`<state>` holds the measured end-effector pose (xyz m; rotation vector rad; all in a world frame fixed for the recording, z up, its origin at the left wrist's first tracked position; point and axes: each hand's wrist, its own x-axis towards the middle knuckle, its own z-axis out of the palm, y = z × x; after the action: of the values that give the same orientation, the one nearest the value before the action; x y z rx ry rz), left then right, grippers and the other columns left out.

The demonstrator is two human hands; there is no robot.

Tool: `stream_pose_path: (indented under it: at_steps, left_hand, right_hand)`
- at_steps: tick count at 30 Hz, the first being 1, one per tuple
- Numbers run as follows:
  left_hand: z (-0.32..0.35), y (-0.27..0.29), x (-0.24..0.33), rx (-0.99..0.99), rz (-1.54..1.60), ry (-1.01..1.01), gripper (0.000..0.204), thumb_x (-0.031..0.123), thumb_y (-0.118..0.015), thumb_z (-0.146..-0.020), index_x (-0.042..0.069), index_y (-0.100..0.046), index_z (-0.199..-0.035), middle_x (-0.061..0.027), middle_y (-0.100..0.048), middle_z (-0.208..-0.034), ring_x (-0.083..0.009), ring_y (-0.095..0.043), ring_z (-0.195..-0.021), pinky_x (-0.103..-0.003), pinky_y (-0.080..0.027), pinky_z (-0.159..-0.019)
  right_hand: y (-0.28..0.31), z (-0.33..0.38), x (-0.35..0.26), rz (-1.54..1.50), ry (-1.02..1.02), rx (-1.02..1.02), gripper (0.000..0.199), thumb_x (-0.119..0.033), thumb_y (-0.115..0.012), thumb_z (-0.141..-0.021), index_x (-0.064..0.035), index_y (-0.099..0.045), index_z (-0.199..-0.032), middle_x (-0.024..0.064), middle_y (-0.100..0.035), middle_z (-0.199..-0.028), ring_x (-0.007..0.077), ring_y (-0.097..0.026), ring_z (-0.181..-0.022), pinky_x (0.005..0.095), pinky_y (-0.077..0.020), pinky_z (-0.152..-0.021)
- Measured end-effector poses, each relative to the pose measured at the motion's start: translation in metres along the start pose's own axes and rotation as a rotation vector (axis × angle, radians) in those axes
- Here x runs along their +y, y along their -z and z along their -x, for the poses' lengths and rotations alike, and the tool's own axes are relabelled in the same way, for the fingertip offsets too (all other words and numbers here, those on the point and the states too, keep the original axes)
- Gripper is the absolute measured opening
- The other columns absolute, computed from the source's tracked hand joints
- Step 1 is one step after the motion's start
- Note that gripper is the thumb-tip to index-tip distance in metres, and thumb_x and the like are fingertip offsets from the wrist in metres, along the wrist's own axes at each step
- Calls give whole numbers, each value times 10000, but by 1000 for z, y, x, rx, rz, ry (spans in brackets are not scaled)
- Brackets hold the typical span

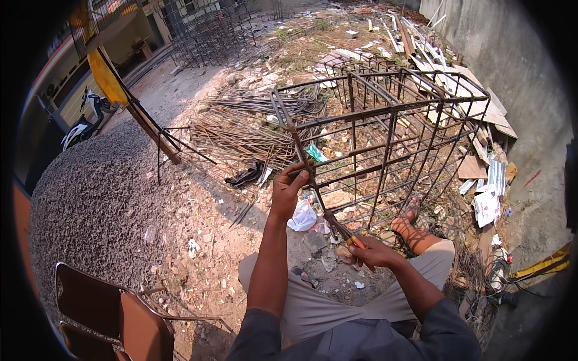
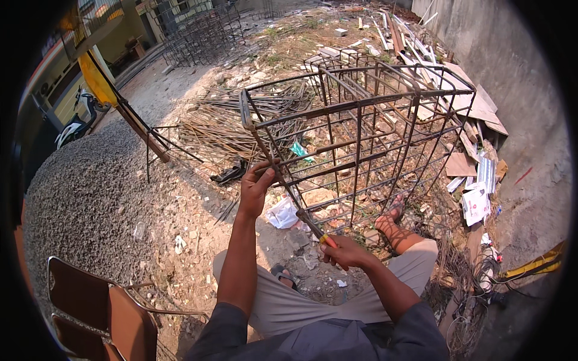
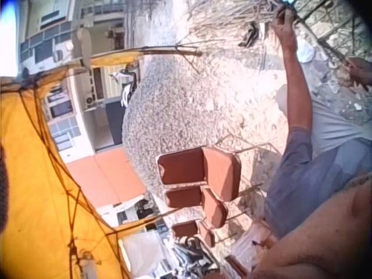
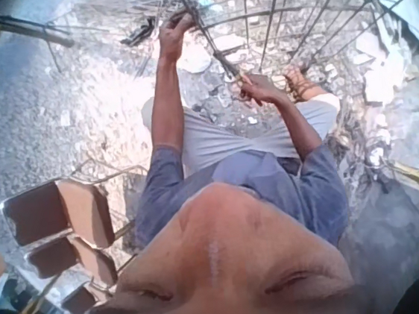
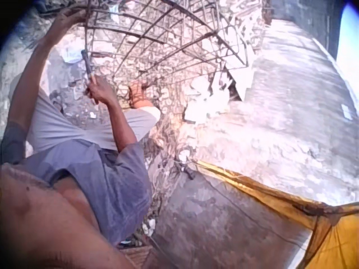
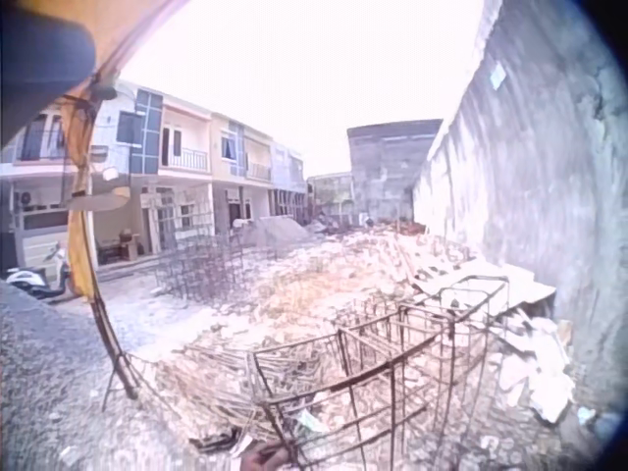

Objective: The person sits on the ground and uses pliers to twist wire ties around intersecting metal bars of a rectangular frame. The person repeatedly wraps and twists wires to secure joints, occasionally adjusting the frame's position.

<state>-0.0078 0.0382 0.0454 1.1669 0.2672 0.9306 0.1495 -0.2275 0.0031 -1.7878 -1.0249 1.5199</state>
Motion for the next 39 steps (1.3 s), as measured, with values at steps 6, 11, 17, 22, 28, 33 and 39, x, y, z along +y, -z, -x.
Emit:
stream_pose_path:
  at_steps: [6,11,17,22,28,33,39]
  left_hand:
    - [1,2,1,-7,18,20,300,134,-673,-998,-28,-645,-1248,-82,-729,-1094,-133,-691,-973,-317,-561,-915]
    - [0,1,-1,-17,37,7,300,139,-682,-995,-38,-648,-1235,-86,-733,-1066,-141,-701,-962,-309,-570,-903]
    - [2,-4,3,-17,28,9,330,155,-687,-994,-43,-647,-1254,-89,-737,-1064,-127,-698,-958,-286,-565,-896]
    - [1,0,-3,-8,21,-4,345,159,-692,-992,-44,-645,-1267,-89,-738,-1079,-130,-698,-960,-281,-562,-885]
    - [1,-3,-1,-1,-2,-7,329,156,-687,-996,-37,-650,-1259,-84,-738,-1080,-128,-696,-963,-281,-562,-884]
    - [0,-5,1,-18,33,5,295,146,-673,-1003,-26,-665,-1243,-80,-738,-1070,-127,-695,-958,-286,-566,-883]
    - [2,1,4,-53,-23,-18,269,160,-687,-997,-11,-692,-1205,-72,-734,-1060,-133,-696,-954,-299,-577,-863]
  right_hand:
    - [24,31,-70,631,397,573,623,-297,-590,-1016,-206,-353,-1586,240,-667,-1105,445,-661,-990,498,-529,-831]
    - [30,29,-120,898,332,713,609,-257,-583,-1009,-232,-369,-1578,190,-599,-1037,379,-646,-889,475,-534,-773]
    - [33,24,-130,991,400,641,589,-253,-573,-1015,-242,-378,-1571,169,-588,-1109,347,-641,-948,465,-545,-777]
    - [30,25,-136,1076,374,657,567,-251,-556,-1026,-247,-383,-1566,164,-576,-1124,332,-631,-990,464,-557,-756]
    - [25,26,-140,1214,303,670,563,-254,-549,-1030,-236,-378,-1566,151,-592,-1079,325,-637,-986,477,-550,-744]
    - [26,36,-149,1056,284,549,401,-257,-540,-1042,-116,-500,-1415,150,-654,-937,302,-671,-854,468,-518,-736]
    - [39,57,-192,411,114,-1,286,-301,-538,-1060,-18,-566,-1043,84,-673,-791,186,-669,-655,357,-529,-634]
